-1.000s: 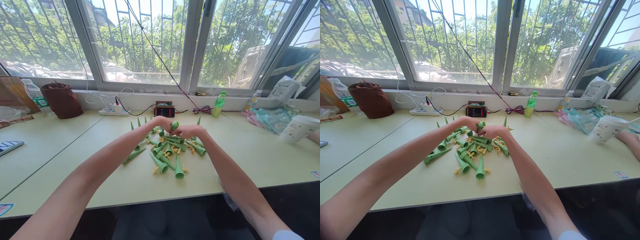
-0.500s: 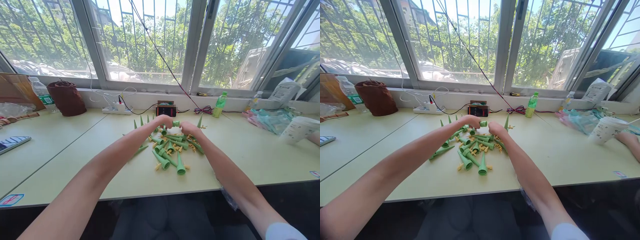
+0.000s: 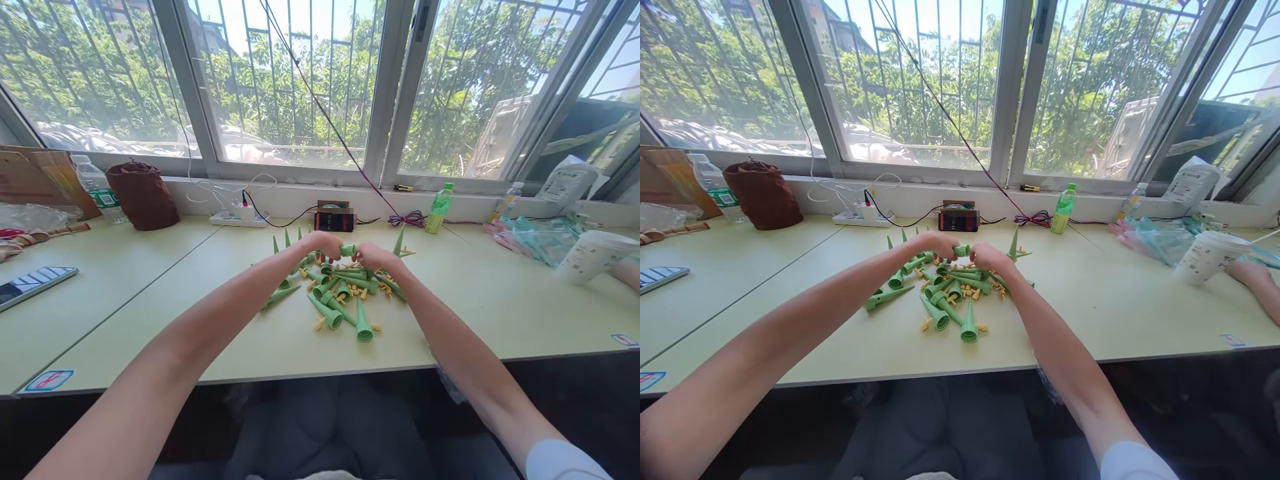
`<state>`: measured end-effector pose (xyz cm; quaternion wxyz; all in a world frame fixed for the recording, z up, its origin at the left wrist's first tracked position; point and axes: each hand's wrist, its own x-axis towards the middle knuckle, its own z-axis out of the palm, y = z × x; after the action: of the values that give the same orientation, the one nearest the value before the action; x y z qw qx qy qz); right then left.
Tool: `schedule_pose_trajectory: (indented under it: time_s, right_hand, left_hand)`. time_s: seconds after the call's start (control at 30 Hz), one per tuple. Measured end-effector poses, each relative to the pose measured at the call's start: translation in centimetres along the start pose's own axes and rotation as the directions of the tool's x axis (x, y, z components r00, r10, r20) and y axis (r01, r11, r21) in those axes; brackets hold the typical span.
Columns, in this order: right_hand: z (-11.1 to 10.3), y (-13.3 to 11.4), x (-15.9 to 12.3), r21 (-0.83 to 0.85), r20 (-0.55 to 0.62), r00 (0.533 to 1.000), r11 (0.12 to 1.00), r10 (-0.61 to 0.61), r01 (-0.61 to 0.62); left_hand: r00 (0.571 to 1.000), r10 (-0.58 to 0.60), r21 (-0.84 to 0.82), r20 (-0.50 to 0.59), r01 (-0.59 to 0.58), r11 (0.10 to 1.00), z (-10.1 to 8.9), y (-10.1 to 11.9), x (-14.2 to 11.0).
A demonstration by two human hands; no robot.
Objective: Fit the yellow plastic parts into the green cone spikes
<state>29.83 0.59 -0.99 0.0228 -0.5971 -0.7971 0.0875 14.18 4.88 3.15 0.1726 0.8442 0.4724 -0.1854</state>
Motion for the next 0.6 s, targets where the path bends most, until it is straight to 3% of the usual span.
schedule_pose_trajectory:
  time_s: [0.13,0.37,0.43,0.6]
  right_hand:
    - [-0.1,-0.4,-0.8,-0.002,-0.033,0.999,1.0,-0.013,0.013]
    - [0.0,-0.8,-2.2,-0.013,-0.094,0.994,0.999,-0.051,0.05]
    - [0.0,-0.8,-2.5,-0.011,-0.132,0.988,0.997,-0.075,0.075]
    - [0.1,-0.6,-3.0,-0.012,-0.178,0.979,0.995,-0.099,0.099]
  left_hand:
    - [0.994,0.078,0.088,-0.08,-0.071,0.994,0.6,0.1,-1.3]
    - [0.934,0.223,0.221,-0.28,-0.163,0.962,2.5,0.9,-3.9]
    - [0.889,0.266,0.237,-0.372,-0.186,0.954,3.3,1.0,-4.6]
    - [0.717,0.284,0.206,-0.637,-0.197,0.959,5.5,2.1,-7.9]
